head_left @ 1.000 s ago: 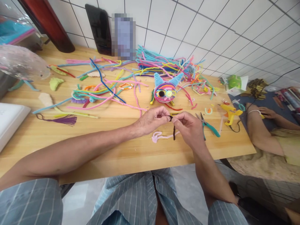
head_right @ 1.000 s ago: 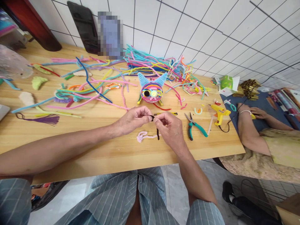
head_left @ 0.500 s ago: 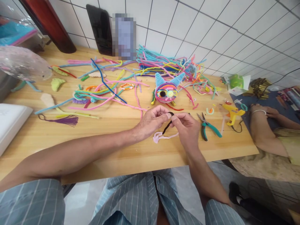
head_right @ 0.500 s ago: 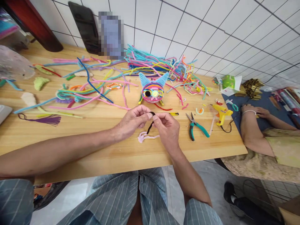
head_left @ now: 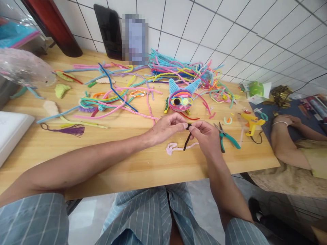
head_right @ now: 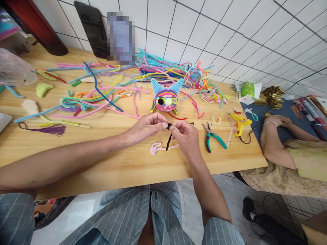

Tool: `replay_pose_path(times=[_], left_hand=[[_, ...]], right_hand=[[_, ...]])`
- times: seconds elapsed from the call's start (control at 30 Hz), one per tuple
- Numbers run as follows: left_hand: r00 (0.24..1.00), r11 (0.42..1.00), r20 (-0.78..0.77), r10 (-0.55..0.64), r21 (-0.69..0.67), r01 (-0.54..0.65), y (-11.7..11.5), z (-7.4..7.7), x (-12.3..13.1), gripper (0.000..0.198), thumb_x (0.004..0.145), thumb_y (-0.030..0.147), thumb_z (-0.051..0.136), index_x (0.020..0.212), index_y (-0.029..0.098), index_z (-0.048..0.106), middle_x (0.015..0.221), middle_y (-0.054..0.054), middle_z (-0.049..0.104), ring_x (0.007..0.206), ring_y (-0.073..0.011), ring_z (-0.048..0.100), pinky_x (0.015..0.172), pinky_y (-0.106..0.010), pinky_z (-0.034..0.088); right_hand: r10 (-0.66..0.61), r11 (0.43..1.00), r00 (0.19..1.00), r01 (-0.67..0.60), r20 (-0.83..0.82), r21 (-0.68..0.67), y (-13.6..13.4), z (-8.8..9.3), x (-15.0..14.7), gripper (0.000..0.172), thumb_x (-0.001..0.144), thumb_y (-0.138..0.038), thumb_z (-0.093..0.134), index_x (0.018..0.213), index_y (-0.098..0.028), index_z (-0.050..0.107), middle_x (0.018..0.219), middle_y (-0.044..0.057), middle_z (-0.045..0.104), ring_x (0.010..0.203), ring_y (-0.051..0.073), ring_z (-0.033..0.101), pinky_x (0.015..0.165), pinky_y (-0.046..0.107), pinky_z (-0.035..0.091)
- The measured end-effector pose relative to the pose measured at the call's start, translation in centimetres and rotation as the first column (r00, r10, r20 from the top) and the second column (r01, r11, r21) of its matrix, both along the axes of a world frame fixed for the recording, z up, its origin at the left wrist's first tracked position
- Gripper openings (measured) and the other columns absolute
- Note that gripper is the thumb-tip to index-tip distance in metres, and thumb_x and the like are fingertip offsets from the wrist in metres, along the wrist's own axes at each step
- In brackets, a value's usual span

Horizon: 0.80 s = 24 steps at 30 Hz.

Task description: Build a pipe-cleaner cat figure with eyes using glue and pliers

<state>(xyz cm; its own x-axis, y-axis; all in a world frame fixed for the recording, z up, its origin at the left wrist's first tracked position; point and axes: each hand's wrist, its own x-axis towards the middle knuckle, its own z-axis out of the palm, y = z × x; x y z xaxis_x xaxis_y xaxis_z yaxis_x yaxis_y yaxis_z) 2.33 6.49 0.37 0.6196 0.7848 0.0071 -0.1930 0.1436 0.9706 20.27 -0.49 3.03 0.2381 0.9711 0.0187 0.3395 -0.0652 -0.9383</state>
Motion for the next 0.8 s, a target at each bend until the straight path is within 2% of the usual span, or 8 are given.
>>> replay_pose_path(times=[0.07, 0.17, 0.27, 0.4, 0.53, 0.8], left_hand=[[0.999, 0.998, -0.013, -0.037, 0.054, 0.037, 0.06, -0.29, 0.0, 0.031, 0.084, 0.043, 0.081, 0.089, 0.016, 0.066, 0.077, 0.003, 0.063, 0.07, -0.0096, 0.053, 0.065, -0.024, 0.041], [0.996, 0.99, -0.047, -0.081, 0.108, 0.086, 0.09, -0.53, -0.01, 0.029, 0.086, 0.043, 0.078, 0.087, 0.017, 0.065, 0.072, 0.005, 0.058, 0.067, -0.0097, 0.049, 0.064, -0.024, 0.038], [0.994, 0.988, -0.063, -0.089, 0.118, 0.096, 0.2, -0.52, -0.01, 0.025, 0.087, 0.039, 0.076, 0.086, 0.017, 0.065, 0.071, 0.006, 0.058, 0.066, -0.0092, 0.048, 0.063, -0.024, 0.037], [0.995, 0.995, -0.038, -0.091, 0.025, 0.092, 0.23, -0.47, -0.01, 0.032, 0.082, 0.043, 0.082, 0.083, 0.017, 0.065, 0.071, 0.005, 0.06, 0.061, -0.0076, 0.046, 0.059, -0.023, 0.036], [0.994, 0.988, 0.025, -0.109, -0.106, 0.111, -0.03, -0.49, 0.0, 0.041, 0.078, 0.05, 0.086, 0.089, 0.016, 0.065, 0.077, 0.003, 0.066, 0.055, -0.0056, 0.045, 0.051, -0.022, 0.033], [0.994, 0.973, 0.103, -0.036, -0.224, 0.059, -0.61, -0.25, 0.25, 0.039, 0.076, 0.043, 0.09, 0.086, 0.016, 0.064, 0.073, 0.003, 0.066, 0.051, -0.0031, 0.042, 0.048, -0.02, 0.029]], right_hand=[[0.015, 1.0, 1.0, -0.015, 0.016, -0.012, -0.21, -0.02, 0.02, 0.022, 0.077, -0.042, 0.081, 0.078, -0.024, 0.068, 0.061, -0.004, 0.064, 0.053, 0.013, 0.06, 0.054, 0.027, 0.05], [0.012, 1.0, 0.999, -0.012, 0.037, -0.012, -0.46, -0.2, 0.02, 0.021, 0.077, -0.041, 0.08, 0.077, -0.023, 0.07, 0.062, -0.004, 0.066, 0.054, 0.013, 0.06, 0.054, 0.026, 0.048], [0.042, 0.999, 0.998, -0.041, 0.048, -0.02, -0.54, -0.26, 0.25, 0.021, 0.077, -0.042, 0.08, 0.079, -0.022, 0.072, 0.063, -0.003, 0.067, 0.055, 0.013, 0.06, 0.054, 0.026, 0.046], [0.09, 0.995, 0.996, -0.09, 0.0, -0.042, -0.5, 0.0, 0.69, 0.026, 0.078, -0.046, 0.084, 0.085, -0.022, 0.075, 0.068, -0.002, 0.071, 0.057, 0.014, 0.063, 0.056, 0.028, 0.053], [0.083, 0.995, 0.995, -0.086, -0.051, -0.046, -0.49, 0.19, 0.87, 0.028, 0.079, -0.047, 0.086, 0.086, -0.022, 0.076, 0.064, -0.002, 0.071, 0.055, 0.014, 0.064, 0.057, 0.028, 0.055], [0.058, 0.998, 0.993, -0.061, -0.099, -0.022, -0.35, 0.11, 0.31, 0.027, 0.075, -0.046, 0.089, 0.084, -0.023, 0.077, 0.071, -0.001, 0.075, 0.056, 0.013, 0.062, 0.057, 0.028, 0.056]])
